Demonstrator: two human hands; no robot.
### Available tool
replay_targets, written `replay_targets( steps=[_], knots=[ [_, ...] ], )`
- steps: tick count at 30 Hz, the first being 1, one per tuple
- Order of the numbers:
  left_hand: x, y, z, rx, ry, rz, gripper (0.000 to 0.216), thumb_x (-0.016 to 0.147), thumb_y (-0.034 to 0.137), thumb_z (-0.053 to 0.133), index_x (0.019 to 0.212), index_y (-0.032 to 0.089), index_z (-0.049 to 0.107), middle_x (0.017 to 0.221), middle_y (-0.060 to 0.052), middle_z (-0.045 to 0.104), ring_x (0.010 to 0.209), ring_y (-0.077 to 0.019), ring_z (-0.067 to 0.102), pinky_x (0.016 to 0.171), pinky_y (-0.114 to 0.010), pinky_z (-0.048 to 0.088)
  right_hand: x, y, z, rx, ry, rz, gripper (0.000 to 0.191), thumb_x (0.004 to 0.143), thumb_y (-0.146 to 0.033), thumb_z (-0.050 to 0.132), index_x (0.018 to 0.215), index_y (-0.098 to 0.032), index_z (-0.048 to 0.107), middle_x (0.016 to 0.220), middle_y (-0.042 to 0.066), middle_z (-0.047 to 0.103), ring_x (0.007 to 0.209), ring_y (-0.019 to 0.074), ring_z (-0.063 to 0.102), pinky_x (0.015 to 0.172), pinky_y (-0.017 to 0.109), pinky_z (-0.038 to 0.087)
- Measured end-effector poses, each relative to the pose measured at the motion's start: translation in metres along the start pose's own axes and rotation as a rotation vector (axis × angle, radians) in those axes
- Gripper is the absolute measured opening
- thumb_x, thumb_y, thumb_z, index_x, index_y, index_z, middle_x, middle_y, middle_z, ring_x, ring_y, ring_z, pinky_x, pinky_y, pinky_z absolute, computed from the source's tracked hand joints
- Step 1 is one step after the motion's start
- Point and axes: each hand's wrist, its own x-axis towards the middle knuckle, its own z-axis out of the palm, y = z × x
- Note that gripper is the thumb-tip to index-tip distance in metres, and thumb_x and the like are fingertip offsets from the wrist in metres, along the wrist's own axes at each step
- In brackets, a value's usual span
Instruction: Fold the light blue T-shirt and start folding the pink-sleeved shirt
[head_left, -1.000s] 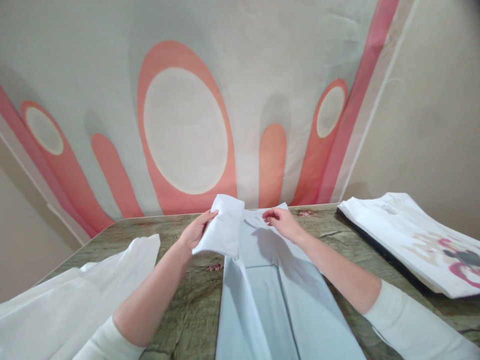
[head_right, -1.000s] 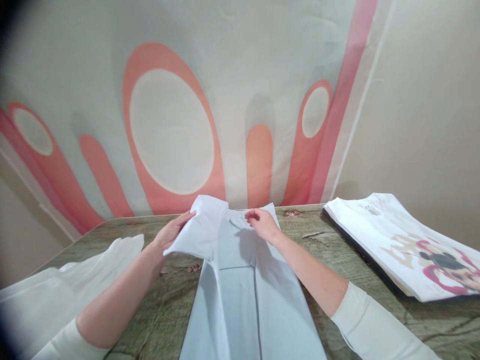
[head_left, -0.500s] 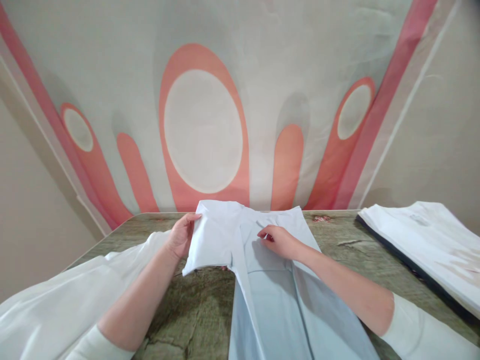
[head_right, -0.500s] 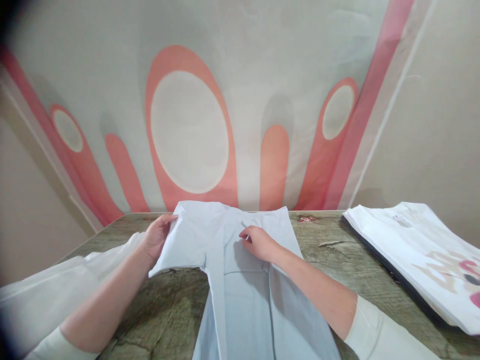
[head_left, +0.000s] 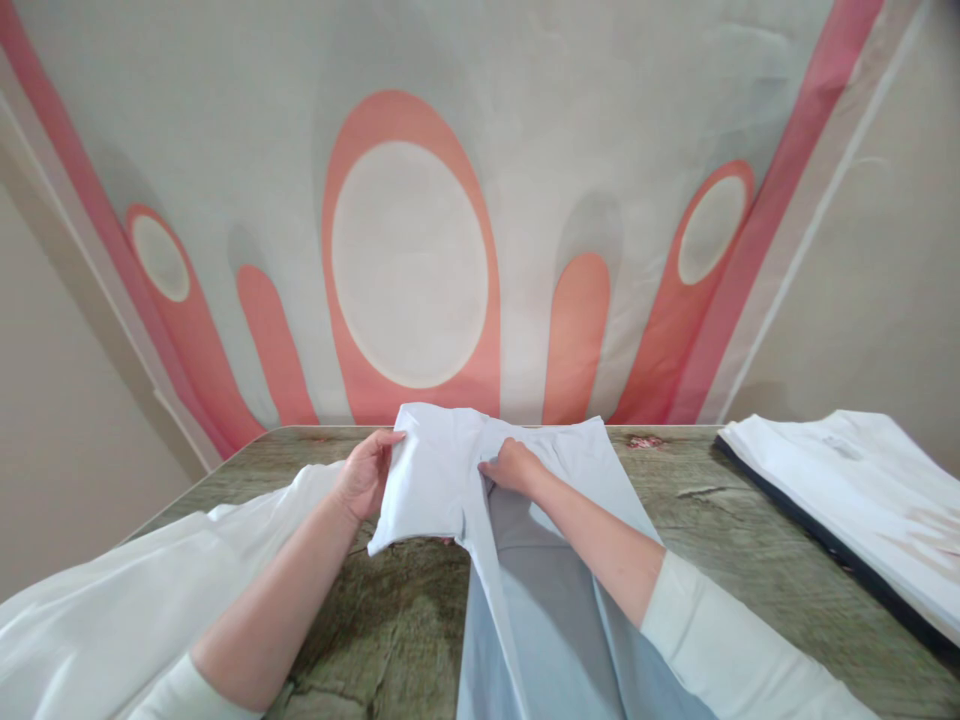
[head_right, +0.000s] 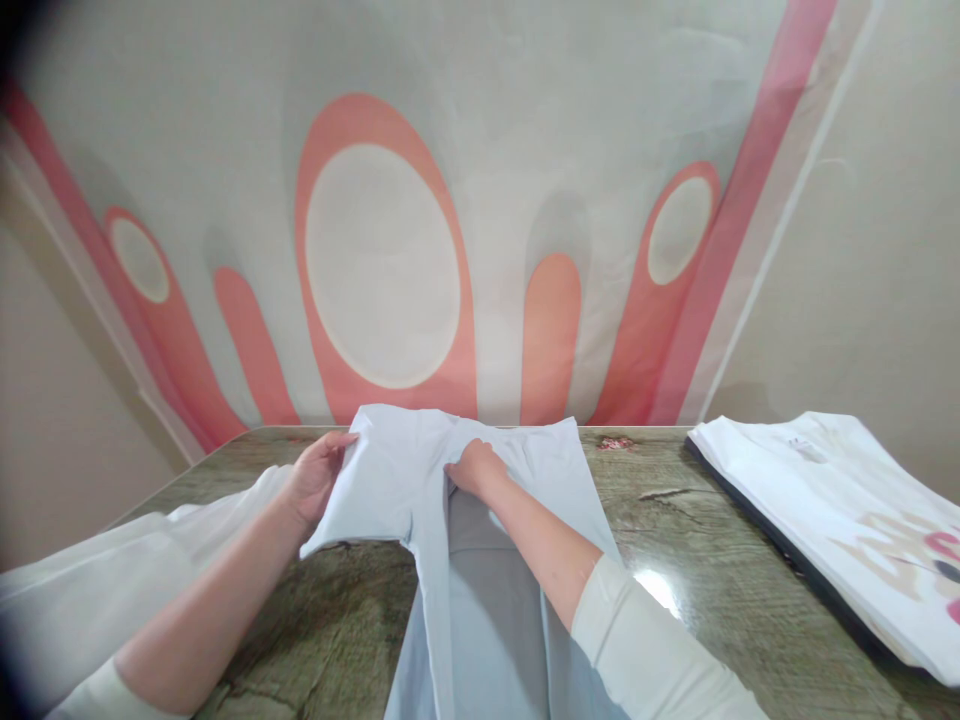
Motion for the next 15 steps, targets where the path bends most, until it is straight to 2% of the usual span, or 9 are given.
replay_targets(
  steps=[2,4,10,13,15],
  knots=[
    [0.001,0.0,-0.001,0.005,-0.017,-0.013,0.041,0.069,0.015,0.05,0.108,0.004,0.06,0.069,-0.01,0.07,0.064,-0.0275,0.068,0.067,-0.04,0.056,0.0,-0.002,0.003,-0.012,0.012,0.029,0.059,0.075,-0.051,0.055,0.114,-0.006,0.055,0.114,0.024,0.059,0.103,0.0303,0.058,0.075,0.034,0.045],
    [0.002,-0.001,-0.002,0.009,-0.022,-0.02,0.041,0.069,0.016,0.05,0.107,0.003,0.06,0.069,-0.011,0.07,0.064,-0.0275,0.068,0.067,-0.04,0.056,0.001,-0.002,0.005,-0.019,0.015,0.041,0.06,0.075,-0.051,0.055,0.113,-0.005,0.055,0.113,0.025,0.059,0.102,0.0318,0.058,0.075,0.036,0.045],
    [0.003,-0.003,-0.002,0.014,-0.03,-0.031,0.041,0.07,0.016,0.049,0.107,0.003,0.061,0.068,-0.011,0.07,0.063,-0.0279,0.068,0.067,-0.041,0.056,0.001,-0.006,0.013,0.0,0.037,-0.016,0.029,0.079,-0.033,0.054,0.1,-0.014,0.061,0.108,0.017,0.061,0.098,0.0272,0.059,0.077,0.033,0.044],
    [0.003,-0.004,-0.002,0.009,-0.021,-0.022,0.041,0.07,0.016,0.05,0.107,0.003,0.061,0.068,-0.011,0.07,0.062,-0.0276,0.068,0.067,-0.04,0.057,0.001,-0.006,0.017,0.021,0.082,-0.009,0.039,0.079,-0.031,0.053,0.112,-0.01,0.054,0.115,0.02,0.056,0.099,0.0275,0.058,0.078,0.033,0.044],
    [0.004,-0.004,-0.003,0.006,-0.018,-0.017,0.04,0.07,0.016,0.05,0.107,0.003,0.061,0.068,-0.011,0.07,0.061,-0.0273,0.068,0.066,-0.04,0.057,0.002,-0.005,0.018,0.036,0.089,0.003,0.043,0.077,-0.033,0.056,0.112,-0.008,0.055,0.116,0.021,0.055,0.099,0.028,0.058,0.077,0.033,0.044]
  ],
)
